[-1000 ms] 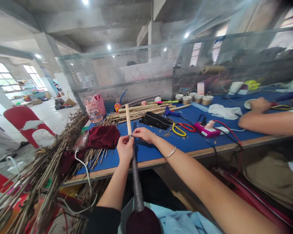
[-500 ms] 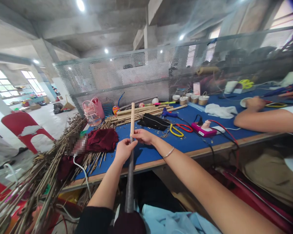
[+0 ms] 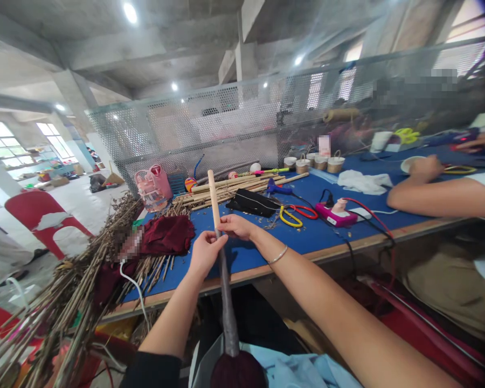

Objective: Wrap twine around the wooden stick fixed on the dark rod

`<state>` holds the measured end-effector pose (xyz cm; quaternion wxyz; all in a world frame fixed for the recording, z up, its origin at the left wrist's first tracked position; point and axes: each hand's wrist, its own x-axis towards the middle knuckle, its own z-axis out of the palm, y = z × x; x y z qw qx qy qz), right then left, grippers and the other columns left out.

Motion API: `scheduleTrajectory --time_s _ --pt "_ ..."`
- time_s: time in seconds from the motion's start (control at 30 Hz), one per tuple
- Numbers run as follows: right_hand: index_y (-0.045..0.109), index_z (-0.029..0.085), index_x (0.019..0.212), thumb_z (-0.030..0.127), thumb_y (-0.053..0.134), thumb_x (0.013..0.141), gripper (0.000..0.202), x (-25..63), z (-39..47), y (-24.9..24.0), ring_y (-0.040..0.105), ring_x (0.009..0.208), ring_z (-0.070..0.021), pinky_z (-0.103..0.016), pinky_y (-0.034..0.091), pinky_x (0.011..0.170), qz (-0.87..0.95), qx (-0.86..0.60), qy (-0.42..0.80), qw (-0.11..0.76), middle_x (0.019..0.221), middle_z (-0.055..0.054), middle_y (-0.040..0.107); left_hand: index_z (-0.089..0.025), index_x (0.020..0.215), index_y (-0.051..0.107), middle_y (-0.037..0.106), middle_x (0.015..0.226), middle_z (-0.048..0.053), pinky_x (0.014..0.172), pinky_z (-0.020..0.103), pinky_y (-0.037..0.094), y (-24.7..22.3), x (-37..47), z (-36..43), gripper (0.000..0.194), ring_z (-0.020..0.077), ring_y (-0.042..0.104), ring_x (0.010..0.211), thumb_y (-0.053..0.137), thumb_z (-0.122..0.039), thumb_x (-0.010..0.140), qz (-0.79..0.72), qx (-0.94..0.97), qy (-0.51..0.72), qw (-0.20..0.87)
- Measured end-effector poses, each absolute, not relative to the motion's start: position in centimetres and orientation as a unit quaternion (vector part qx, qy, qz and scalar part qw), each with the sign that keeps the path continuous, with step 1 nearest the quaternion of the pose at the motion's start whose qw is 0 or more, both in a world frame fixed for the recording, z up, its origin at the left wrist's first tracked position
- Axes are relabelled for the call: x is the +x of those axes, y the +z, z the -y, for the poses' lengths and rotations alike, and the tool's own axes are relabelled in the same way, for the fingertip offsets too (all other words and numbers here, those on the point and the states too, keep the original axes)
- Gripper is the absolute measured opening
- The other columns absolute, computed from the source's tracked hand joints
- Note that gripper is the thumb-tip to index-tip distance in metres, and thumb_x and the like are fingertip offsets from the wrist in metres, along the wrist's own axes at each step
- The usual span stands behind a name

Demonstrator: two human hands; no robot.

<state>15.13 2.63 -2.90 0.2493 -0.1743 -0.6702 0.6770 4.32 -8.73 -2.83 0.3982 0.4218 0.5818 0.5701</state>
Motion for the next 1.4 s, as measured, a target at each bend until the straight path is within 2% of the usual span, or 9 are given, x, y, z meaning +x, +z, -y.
scheduleTrajectory --time_s 0.1,0.3,0.5,0.57,0.73,0.9,1.13,1.3,1.4 --pt "0.053 0.011 0.072 0.043 0.070 0.064 0.036 15.1 -2.5 -2.8 0.024 0.032 -0.0013 -0.019 0.011 0.033 0.670 -0.170 0.681 0.241 0.043 0.009 0.040 -0.013 0.066 0.060 0.056 0.052 -0.003 0.046 0.019 0.035 -1.7 2.8 8.6 0.033 0.0068 0.047 0.044 0.081 -0.033 0.050 -0.574 0.448 0.525 0.441" --pt "0.057 0.009 0.090 0.047 0.069 0.065 0.047 15.3 -2.0 -2.4 0.027 0.035 -0.0017 -0.019 0.012 0.034 0.666 -0.128 0.702 0.218 0.052 0.006 0.048 -0.011 0.078 0.065 0.066 0.076 0.008 0.060 0.026 0.048 -0.9 1.9 9.1 0.041 0.0133 0.059 0.062 0.077 -0.041 0.054 -0.527 0.457 0.469 0.541" --pt "0.055 0.010 0.073 0.045 0.071 0.062 0.040 15.2 -2.1 -2.5 0.025 0.035 -0.0009 -0.019 0.012 0.034 0.684 -0.152 0.672 0.240 0.048 0.007 0.045 -0.015 0.067 0.057 0.056 0.055 -0.004 0.048 0.019 0.039 -1.6 2.5 8.9 0.034 0.0071 0.049 0.048 0.078 -0.037 0.054 -0.561 0.452 0.504 0.477" --pt "0.054 0.010 0.074 0.045 0.072 0.060 0.042 15.1 -2.2 -2.5 0.025 0.035 -0.0008 -0.019 0.013 0.034 0.675 -0.151 0.681 0.242 0.049 0.007 0.046 -0.014 0.066 0.057 0.057 0.054 -0.003 0.047 0.018 0.038 -1.6 2.6 8.9 0.032 0.0077 0.050 0.048 0.078 -0.036 0.054 -0.559 0.458 0.501 0.476" --pt "0.054 0.011 0.081 0.046 0.072 0.059 0.045 15.2 -2.2 -2.6 0.029 0.037 -0.0014 -0.018 0.013 0.034 0.667 -0.127 0.700 0.221 0.056 0.005 0.051 -0.012 0.078 0.063 0.067 0.074 0.008 0.056 0.024 0.046 -1.1 2.6 9.2 0.038 0.0173 0.063 0.067 0.075 -0.041 0.057 -0.527 0.467 0.467 0.535" --pt "0.055 0.010 0.077 0.047 0.070 0.062 0.042 15.3 -2.2 -2.5 0.025 0.037 -0.0013 -0.019 0.014 0.034 0.686 -0.145 0.677 0.224 0.051 0.007 0.045 -0.015 0.070 0.057 0.059 0.059 -0.002 0.047 0.018 0.041 -1.7 2.7 9.1 0.035 0.0082 0.053 0.050 0.078 -0.037 0.054 -0.544 0.446 0.515 0.490" --pt "0.056 0.010 0.085 0.045 0.068 0.067 0.041 15.2 -2.2 -2.6 0.027 0.037 -0.0015 -0.019 0.014 0.034 0.686 -0.126 0.684 0.211 0.056 0.005 0.049 -0.013 0.083 0.060 0.065 0.075 0.005 0.053 0.022 0.046 -2.7 2.3 9.2 0.044 0.0127 0.060 0.061 0.072 -0.048 0.059 -0.512 0.441 0.524 0.518" --pt "0.056 0.010 0.080 0.043 0.068 0.066 0.038 15.1 -2.5 -2.9 0.026 0.036 -0.0013 -0.018 0.015 0.034 0.694 -0.148 0.668 0.226 0.052 0.006 0.047 -0.015 0.073 0.058 0.054 0.051 -0.006 0.039 0.015 0.032 -2.9 2.8 9.0 0.034 0.0046 0.045 0.041 0.079 -0.035 0.054 -0.538 0.435 0.556 0.459" --pt "0.056 0.010 0.083 0.043 0.070 0.064 0.041 15.1 -2.4 -2.9 0.026 0.035 -0.0014 -0.018 0.014 0.034 0.666 -0.144 0.695 0.227 0.050 0.007 0.045 -0.014 0.071 0.059 0.057 0.051 -0.003 0.040 0.016 0.034 -2.9 3.0 9.0 0.031 0.0067 0.050 0.043 0.077 -0.035 0.057 -0.537 0.432 0.553 0.468"
